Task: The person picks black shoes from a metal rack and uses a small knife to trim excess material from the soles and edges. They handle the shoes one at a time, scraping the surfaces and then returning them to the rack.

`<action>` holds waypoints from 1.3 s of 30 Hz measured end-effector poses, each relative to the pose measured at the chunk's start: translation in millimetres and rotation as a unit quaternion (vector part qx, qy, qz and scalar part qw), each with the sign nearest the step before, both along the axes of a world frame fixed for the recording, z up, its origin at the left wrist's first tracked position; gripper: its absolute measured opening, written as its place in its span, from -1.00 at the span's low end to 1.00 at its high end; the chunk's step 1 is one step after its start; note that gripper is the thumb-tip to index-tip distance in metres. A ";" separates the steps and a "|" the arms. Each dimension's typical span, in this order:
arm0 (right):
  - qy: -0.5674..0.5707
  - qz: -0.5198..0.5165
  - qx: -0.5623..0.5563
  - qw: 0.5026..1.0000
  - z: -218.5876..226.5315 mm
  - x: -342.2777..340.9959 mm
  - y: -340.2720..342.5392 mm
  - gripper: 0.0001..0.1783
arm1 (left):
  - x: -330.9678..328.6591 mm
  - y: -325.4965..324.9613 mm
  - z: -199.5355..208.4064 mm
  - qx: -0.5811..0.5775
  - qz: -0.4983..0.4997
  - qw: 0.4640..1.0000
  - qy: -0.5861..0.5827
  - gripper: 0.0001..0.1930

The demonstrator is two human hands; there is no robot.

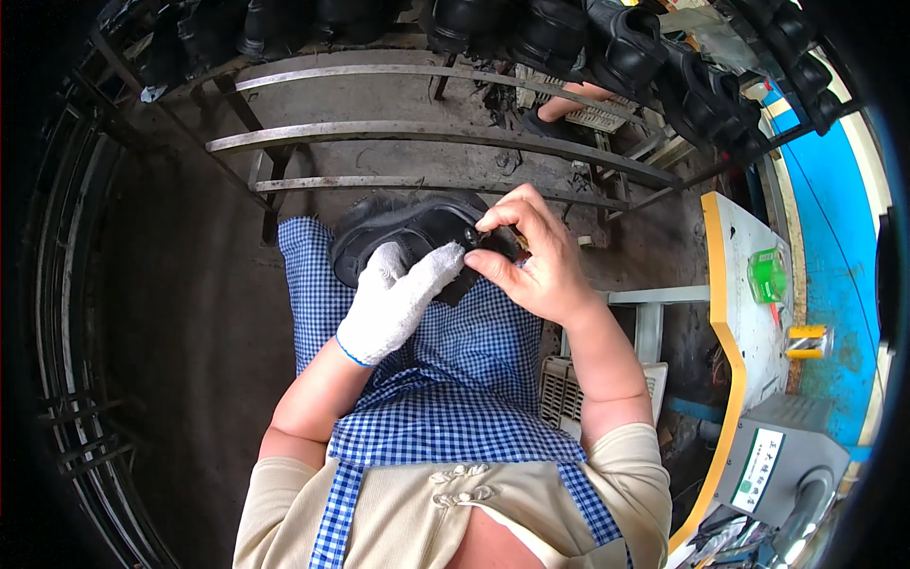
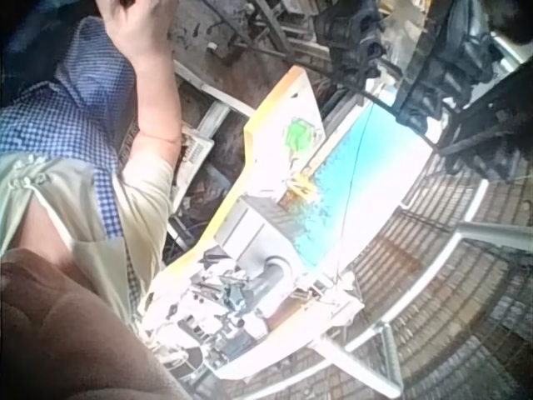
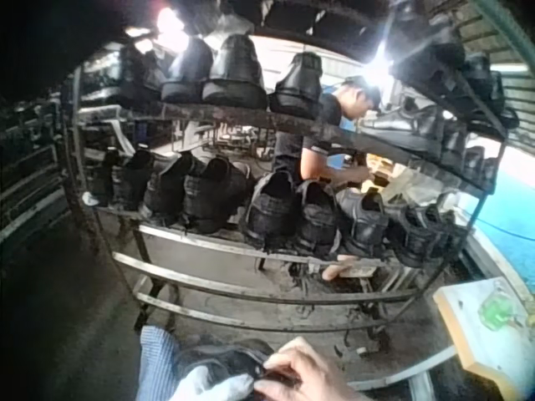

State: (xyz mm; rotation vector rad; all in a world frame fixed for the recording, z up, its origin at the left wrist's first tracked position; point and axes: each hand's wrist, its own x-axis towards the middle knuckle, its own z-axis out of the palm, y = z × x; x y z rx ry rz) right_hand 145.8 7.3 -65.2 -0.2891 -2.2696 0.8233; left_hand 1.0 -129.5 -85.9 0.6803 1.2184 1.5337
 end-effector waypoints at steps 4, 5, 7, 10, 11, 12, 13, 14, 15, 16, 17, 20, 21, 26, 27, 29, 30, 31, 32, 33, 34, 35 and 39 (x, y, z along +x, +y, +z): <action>0.027 -0.022 0.030 0.999 -5.2 0.0 -2.1 -0.60 | 4.4 -3.6 8.3 0.000 0.018 0.997 0.077 -0.78; 0.033 -0.033 0.025 0.999 -6.5 0.6 -5.1 -0.60 | 5.0 -4.6 12.5 0.011 0.009 0.996 0.084 -0.79; 0.054 -0.040 0.021 0.998 -7.9 -1.1 -10.5 -0.63 | 5.2 -6.9 21.1 0.031 -0.007 0.995 0.099 -0.80; 0.077 -0.048 0.032 0.995 -13.0 -4.2 -13.6 -0.69 | 3.0 -7.2 23.3 0.062 -0.024 0.988 0.140 -0.82; 0.098 -0.044 0.028 0.994 -14.6 -8.0 -15.1 -0.73 | 4.0 -7.9 21.0 0.065 -0.019 0.987 0.145 -0.82; 0.095 -0.052 0.020 0.994 -17.2 -9.1 -16.5 -0.74 | 5.3 -8.7 16.9 0.067 -0.016 0.986 0.152 -0.82; 0.093 -0.059 0.011 0.994 -20.5 -9.0 -18.3 -0.75 | 6.2 -9.4 14.7 0.069 -0.012 0.985 0.158 -0.82; 0.090 -0.067 0.003 0.994 -23.1 -9.4 -19.5 -0.75 | 6.2 -9.9 14.7 0.062 -0.016 0.985 0.158 -0.82; 0.096 -0.067 0.004 0.993 -24.3 -10.5 -19.4 -0.78 | 6.0 -9.6 14.7 0.057 -0.020 0.986 0.158 -0.81; 0.095 -0.068 -0.006 0.993 -26.0 -11.1 -20.0 -0.79 | 5.9 -9.3 14.5 0.051 -0.025 0.986 0.157 -0.80; 0.095 -0.069 -0.015 0.993 -28.0 -11.3 -21.2 -0.79 | 6.4 -9.6 13.6 0.059 -0.019 0.986 0.158 -0.79; 0.097 -0.063 -0.032 0.993 -28.3 -12.9 -19.2 -0.80 | 6.8 -6.7 10.6 0.090 -0.006 0.980 0.180 -0.76; 0.096 -0.062 -0.047 0.992 -28.8 -12.7 -19.7 -0.80 | 6.7 -6.4 8.7 0.101 -0.005 0.975 0.199 -0.76; 0.097 -0.037 -0.091 0.990 -31.4 -14.1 -18.5 -0.78 | 8.8 -10.2 0.6 0.106 0.017 0.974 0.198 -0.74; 0.112 -0.038 -0.091 0.989 -38.0 -14.6 -17.4 -0.79 | 10.9 -9.0 0.8 0.108 0.020 0.976 0.186 -0.75; 0.092 -0.036 -0.113 0.989 -38.2 -12.1 -16.0 -0.79 | 10.4 -8.8 -1.4 0.096 0.015 0.979 0.181 -0.75; 0.082 -0.033 -0.122 0.989 -37.9 -11.3 -14.0 -0.79 | 8.5 -8.1 -4.8 0.085 0.008 0.979 0.187 -0.74; 0.075 -0.025 -0.131 0.988 -39.0 -11.7 -12.3 -0.80 | 7.1 -7.9 -7.3 0.074 0.002 0.978 0.193 -0.74; 0.054 -0.027 -0.141 0.988 -37.9 -11.2 -13.0 -0.80 | 6.5 -8.6 -8.8 0.053 0.001 0.980 0.193 -0.74; 0.033 -0.027 -0.149 0.988 -35.1 -11.9 -13.0 -0.80 | 5.5 -9.0 -10.1 0.034 0.002 0.980 0.194 -0.74; 0.013 -0.027 -0.156 0.987 -31.5 -12.7 -13.6 -0.80 | 4.8 -9.0 -10.5 0.014 0.004 0.981 0.195 -0.74; 0.030 -0.034 -0.148 0.988 -27.0 -16.1 -17.6 -0.77 | 5.8 -7.6 -9.4 0.036 0.018 0.981 0.187 -0.74; 0.010 -0.058 -0.065 0.996 -24.4 -18.3 -15.3 -0.70 | 10.7 -7.4 -0.3 0.077 0.031 0.980 0.182 -0.75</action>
